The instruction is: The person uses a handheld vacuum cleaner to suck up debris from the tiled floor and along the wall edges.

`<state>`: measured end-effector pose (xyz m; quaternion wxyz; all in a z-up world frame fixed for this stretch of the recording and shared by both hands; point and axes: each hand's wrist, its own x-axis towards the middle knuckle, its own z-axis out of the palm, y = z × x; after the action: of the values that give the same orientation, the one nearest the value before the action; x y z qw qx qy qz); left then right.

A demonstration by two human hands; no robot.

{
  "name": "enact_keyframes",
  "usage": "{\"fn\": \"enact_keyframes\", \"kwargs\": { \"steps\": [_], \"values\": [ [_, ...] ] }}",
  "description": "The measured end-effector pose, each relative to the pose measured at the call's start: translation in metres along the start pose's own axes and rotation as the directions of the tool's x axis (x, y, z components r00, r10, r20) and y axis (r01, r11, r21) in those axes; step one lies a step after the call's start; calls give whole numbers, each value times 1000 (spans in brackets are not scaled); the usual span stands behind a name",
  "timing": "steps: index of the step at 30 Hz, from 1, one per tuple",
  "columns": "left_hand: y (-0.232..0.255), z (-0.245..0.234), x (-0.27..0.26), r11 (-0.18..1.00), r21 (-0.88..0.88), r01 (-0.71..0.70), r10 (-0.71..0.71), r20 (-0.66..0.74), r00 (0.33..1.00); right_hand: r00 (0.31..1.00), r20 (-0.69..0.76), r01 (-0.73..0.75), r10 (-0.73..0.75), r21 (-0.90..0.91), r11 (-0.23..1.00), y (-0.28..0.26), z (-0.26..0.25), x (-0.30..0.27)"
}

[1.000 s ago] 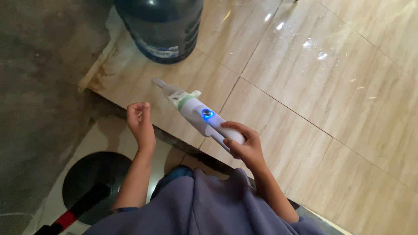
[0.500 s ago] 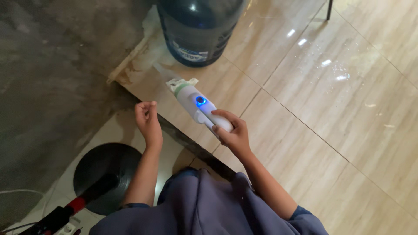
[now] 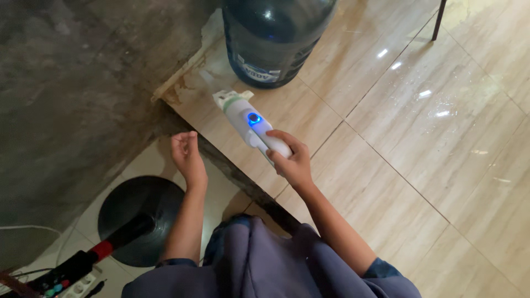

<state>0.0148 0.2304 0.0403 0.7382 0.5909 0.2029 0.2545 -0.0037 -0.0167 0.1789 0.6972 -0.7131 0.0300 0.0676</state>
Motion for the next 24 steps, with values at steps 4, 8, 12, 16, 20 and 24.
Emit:
{"fn": "enact_keyframes", "kwargs": {
  "steps": [4, 8, 12, 16, 20, 24],
  "values": [
    [8, -2, -3, 1000, 22, -22, 23, -25, 999, 999, 38, -5, 3, 50, 999, 2, 5, 8],
    [13, -7, -9, 1000, 16, -19, 20, -51, 999, 998, 51, 46, -45, -10, 999, 3, -4, 4],
    [15, -15, -6, 1000, 10, -14, 15, -94, 995, 998, 48, -27, 29, -48, 999, -1, -16, -4],
    [17, -22, -4, 998, 56, -25, 33, -137, 990, 997, 74, 30, -25, -62, 998, -6, -13, -1],
    [20, -22, -2, 999, 33, -24, 28, -141, 990, 996, 79, -25, 28, -38, 999, -13, -3, 6],
    [20, -19, -1, 998, 10, -58, 59, -127, 990, 995, 103, -16, 12, 36, 999, -11, 6, 10]
  ]
}}
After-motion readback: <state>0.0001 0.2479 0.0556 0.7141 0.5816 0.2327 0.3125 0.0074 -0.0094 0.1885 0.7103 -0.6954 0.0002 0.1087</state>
